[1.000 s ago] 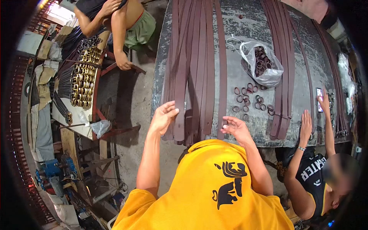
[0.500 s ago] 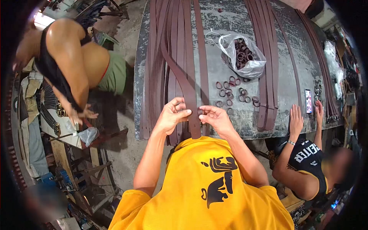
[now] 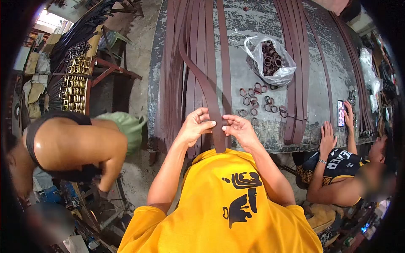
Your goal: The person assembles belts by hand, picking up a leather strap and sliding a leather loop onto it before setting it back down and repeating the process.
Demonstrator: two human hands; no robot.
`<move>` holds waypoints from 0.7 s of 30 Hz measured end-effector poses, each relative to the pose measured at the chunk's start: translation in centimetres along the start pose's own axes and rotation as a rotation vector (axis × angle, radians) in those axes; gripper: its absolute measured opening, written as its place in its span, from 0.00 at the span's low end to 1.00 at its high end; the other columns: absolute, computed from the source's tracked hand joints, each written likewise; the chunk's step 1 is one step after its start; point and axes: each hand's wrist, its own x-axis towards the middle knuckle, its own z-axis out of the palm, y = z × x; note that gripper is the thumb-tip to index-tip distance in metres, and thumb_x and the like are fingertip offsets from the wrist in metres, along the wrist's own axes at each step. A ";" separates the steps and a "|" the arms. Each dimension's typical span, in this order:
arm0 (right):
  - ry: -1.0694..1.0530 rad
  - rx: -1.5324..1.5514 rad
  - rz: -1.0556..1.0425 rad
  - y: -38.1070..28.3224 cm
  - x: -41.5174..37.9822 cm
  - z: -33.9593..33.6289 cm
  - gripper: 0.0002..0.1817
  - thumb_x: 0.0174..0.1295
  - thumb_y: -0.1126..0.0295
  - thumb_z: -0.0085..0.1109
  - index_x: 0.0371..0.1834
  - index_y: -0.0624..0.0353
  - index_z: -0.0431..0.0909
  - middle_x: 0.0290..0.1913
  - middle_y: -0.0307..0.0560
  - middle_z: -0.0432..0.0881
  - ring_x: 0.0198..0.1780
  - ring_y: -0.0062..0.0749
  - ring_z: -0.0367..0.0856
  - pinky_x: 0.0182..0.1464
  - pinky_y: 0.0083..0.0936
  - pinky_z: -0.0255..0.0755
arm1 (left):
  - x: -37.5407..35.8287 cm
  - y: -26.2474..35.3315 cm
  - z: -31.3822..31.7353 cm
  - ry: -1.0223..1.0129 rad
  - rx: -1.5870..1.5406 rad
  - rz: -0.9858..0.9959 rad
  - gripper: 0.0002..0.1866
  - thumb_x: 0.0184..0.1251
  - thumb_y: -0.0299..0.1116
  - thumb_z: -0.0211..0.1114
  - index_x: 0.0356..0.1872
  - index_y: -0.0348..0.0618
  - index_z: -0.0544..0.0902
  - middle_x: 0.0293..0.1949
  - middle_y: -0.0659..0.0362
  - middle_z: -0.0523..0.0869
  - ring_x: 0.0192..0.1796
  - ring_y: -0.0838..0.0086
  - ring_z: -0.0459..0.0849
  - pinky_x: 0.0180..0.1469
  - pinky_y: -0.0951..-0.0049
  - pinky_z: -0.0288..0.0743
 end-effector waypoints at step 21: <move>0.162 -0.165 0.164 4.1 0.4 -3.7 0.17 0.57 0.77 0.62 0.50 0.62 0.75 0.34 0.39 0.80 0.32 0.19 0.77 0.34 0.15 0.71 | -0.4 -8.3 -5.0 0.886 1.295 0.301 0.21 0.53 0.27 0.60 0.50 0.30 0.74 0.57 0.46 0.68 0.59 0.50 0.65 0.60 0.57 0.61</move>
